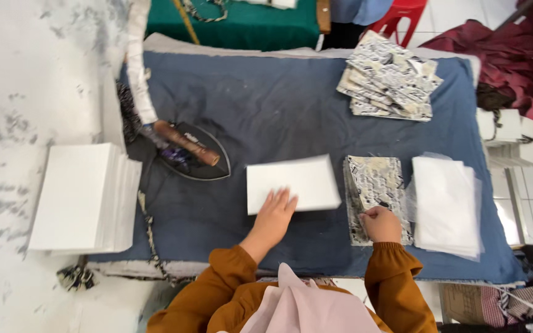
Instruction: The person irons small patterned fabric pieces on a padded table. They place a white sheet over the fabric, use a charcoal iron to press it, and then remove the sheet. The person repeats this process for multiple fabric pieces, stacking the finished ones.
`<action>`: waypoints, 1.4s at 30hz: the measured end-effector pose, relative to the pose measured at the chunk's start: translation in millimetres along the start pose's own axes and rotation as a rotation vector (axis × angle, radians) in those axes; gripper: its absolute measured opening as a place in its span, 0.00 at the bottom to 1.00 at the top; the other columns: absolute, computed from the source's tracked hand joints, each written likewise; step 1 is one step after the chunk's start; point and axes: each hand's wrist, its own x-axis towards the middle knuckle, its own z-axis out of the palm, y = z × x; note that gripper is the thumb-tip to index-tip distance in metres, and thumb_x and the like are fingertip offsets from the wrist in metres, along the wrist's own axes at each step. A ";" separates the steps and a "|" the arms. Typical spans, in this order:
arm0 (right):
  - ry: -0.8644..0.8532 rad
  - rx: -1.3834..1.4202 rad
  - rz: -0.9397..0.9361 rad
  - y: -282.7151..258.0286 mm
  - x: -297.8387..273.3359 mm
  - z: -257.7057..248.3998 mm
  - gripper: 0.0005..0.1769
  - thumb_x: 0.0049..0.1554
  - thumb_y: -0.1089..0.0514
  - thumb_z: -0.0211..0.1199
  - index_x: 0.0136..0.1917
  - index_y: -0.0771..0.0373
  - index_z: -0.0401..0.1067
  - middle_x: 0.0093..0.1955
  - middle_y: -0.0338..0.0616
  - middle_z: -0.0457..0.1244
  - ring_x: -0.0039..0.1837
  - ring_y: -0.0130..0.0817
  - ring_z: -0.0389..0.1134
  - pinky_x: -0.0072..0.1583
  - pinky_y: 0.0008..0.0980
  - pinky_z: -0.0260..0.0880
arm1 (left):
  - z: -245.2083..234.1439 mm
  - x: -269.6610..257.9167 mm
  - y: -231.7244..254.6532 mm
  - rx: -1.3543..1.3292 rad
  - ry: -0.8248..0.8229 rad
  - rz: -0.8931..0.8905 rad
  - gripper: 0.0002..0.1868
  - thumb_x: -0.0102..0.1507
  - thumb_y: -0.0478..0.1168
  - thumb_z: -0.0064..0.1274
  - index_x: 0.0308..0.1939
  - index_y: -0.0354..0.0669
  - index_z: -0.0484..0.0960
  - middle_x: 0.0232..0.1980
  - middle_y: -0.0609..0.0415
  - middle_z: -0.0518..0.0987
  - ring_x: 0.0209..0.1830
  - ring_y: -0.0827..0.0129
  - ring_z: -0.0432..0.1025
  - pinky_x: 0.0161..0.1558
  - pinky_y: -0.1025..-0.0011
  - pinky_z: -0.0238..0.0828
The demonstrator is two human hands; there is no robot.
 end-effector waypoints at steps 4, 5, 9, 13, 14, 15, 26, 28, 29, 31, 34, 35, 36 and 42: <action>-0.135 0.264 0.180 16.1 12.1 -21.6 0.21 0.50 0.51 0.79 0.38 0.67 0.72 0.36 0.52 0.67 0.38 0.42 0.66 0.44 0.41 0.67 | 29.3 -5.2 -4.4 0.025 -0.369 -0.084 0.31 0.57 0.42 0.53 0.64 0.35 0.74 0.71 0.31 0.67 0.73 0.45 0.60 0.70 0.49 0.51; -0.182 0.357 0.226 22.1 14.9 -26.6 0.22 0.53 0.51 0.79 0.37 0.68 0.70 0.36 0.54 0.66 0.37 0.40 0.64 0.43 0.41 0.65 | 29.9 -5.2 -7.7 -0.009 -0.386 -0.115 0.30 0.59 0.43 0.53 0.64 0.37 0.74 0.71 0.32 0.67 0.73 0.47 0.61 0.70 0.47 0.51; 0.005 0.869 0.026 30.3 24.0 -53.7 0.15 0.55 0.55 0.72 0.37 0.64 0.68 0.50 0.47 0.67 0.47 0.32 0.71 0.51 0.31 0.72 | 21.4 9.2 2.6 -0.067 -0.440 -0.214 0.23 0.67 0.50 0.51 0.63 0.45 0.78 0.69 0.42 0.73 0.73 0.54 0.67 0.76 0.53 0.58; 0.151 0.560 -0.402 -5.1 6.0 -63.5 0.09 0.56 0.60 0.69 0.40 0.65 0.70 0.62 0.49 0.67 0.54 0.37 0.70 0.52 0.34 0.72 | 23.8 25.6 32.8 -0.945 -0.306 -0.532 0.39 0.63 0.55 0.57 0.72 0.40 0.65 0.72 0.38 0.73 0.68 0.56 0.72 0.63 0.63 0.72; 0.124 0.471 -0.569 -21.5 -1.4 -58.5 0.07 0.55 0.62 0.67 0.40 0.64 0.71 0.61 0.52 0.68 0.57 0.39 0.70 0.53 0.34 0.72 | 28.8 33.3 36.1 -1.173 -0.253 -0.586 0.44 0.62 0.55 0.59 0.75 0.38 0.58 0.72 0.35 0.70 0.69 0.55 0.70 0.64 0.65 0.70; -0.001 0.400 -0.608 -39.1 -12.3 -50.2 0.04 0.52 0.62 0.67 0.40 0.63 0.73 0.53 0.49 0.70 0.52 0.39 0.72 0.52 0.35 0.72 | 32.2 37.7 36.6 -1.400 -0.194 -0.638 0.50 0.61 0.54 0.61 0.77 0.37 0.51 0.73 0.33 0.68 0.71 0.54 0.68 0.65 0.66 0.68; -0.144 0.299 -0.569 -80.5 -63.9 1.7 0.15 0.56 0.50 0.67 0.56 0.55 0.76 0.53 0.42 0.69 0.57 0.46 0.70 0.59 0.44 0.69 | 50.5 66.1 -2.2 -0.329 -0.060 -0.674 0.44 0.55 0.49 0.66 0.69 0.35 0.63 0.56 0.37 0.79 0.55 0.45 0.74 0.53 0.54 0.71; 0.203 0.054 -0.573 -63.9 -47.8 0.1 0.32 0.44 0.47 0.76 0.57 0.66 0.72 0.54 0.58 0.62 0.58 0.59 0.62 0.60 0.53 0.63 | 58.6 75.9 -2.2 -0.278 -0.068 -0.664 0.32 0.58 0.47 0.63 0.62 0.38 0.71 0.52 0.42 0.82 0.52 0.47 0.76 0.51 0.53 0.71; 0.102 -0.042 -0.483 -57.8 -45.5 3.1 0.31 0.42 0.46 0.78 0.53 0.64 0.72 0.54 0.57 0.62 0.58 0.58 0.62 0.61 0.51 0.63 | 62.7 77.8 0.2 -0.267 -0.107 -0.644 0.25 0.59 0.46 0.61 0.56 0.39 0.75 0.50 0.44 0.83 0.51 0.48 0.77 0.51 0.54 0.72; -0.078 -0.227 -0.307 -52.4 -35.0 5.1 0.29 0.38 0.44 0.81 0.45 0.61 0.74 0.54 0.55 0.62 0.60 0.56 0.60 0.62 0.49 0.63 | 64.7 79.8 -0.7 -0.298 -0.070 -0.590 0.14 0.61 0.44 0.58 0.48 0.42 0.81 0.47 0.47 0.84 0.49 0.50 0.78 0.50 0.55 0.73; -0.182 -0.277 -0.351 -49.8 -18.9 -1.4 0.25 0.43 0.48 0.81 0.46 0.61 0.74 0.50 0.54 0.64 0.55 0.54 0.62 0.56 0.49 0.64 | 58.1 66.1 -10.6 -0.439 0.151 -0.547 0.06 0.60 0.39 0.57 0.41 0.45 0.84 0.43 0.48 0.84 0.43 0.51 0.78 0.46 0.58 0.74; -0.255 -0.150 -0.326 -48.6 -11.2 -5.5 0.24 0.45 0.49 0.79 0.47 0.62 0.72 0.47 0.53 0.64 0.51 0.51 0.64 0.53 0.47 0.66 | 54.2 52.9 -19.2 -0.501 0.221 -0.575 0.06 0.60 0.39 0.57 0.40 0.44 0.83 0.42 0.48 0.84 0.42 0.53 0.79 0.44 0.60 0.75; -0.326 -0.021 -0.298 -48.5 -1.9 -9.9 0.24 0.47 0.49 0.78 0.47 0.63 0.70 0.43 0.53 0.65 0.48 0.48 0.66 0.51 0.45 0.68 | 50.3 40.6 -29.9 -0.564 0.289 -0.598 0.06 0.59 0.38 0.57 0.40 0.43 0.83 0.40 0.48 0.84 0.41 0.54 0.80 0.43 0.62 0.75; -0.200 0.320 -0.384 -106.5 58.9 13.4 0.26 0.47 0.55 0.76 0.54 0.63 0.68 0.46 0.47 0.70 0.43 0.36 0.70 0.46 0.36 0.70 | 40.9 -14.8 -82.4 -0.693 0.237 -1.046 0.11 0.56 0.38 0.62 0.38 0.38 0.80 0.32 0.49 0.84 0.31 0.62 0.80 0.35 0.67 0.74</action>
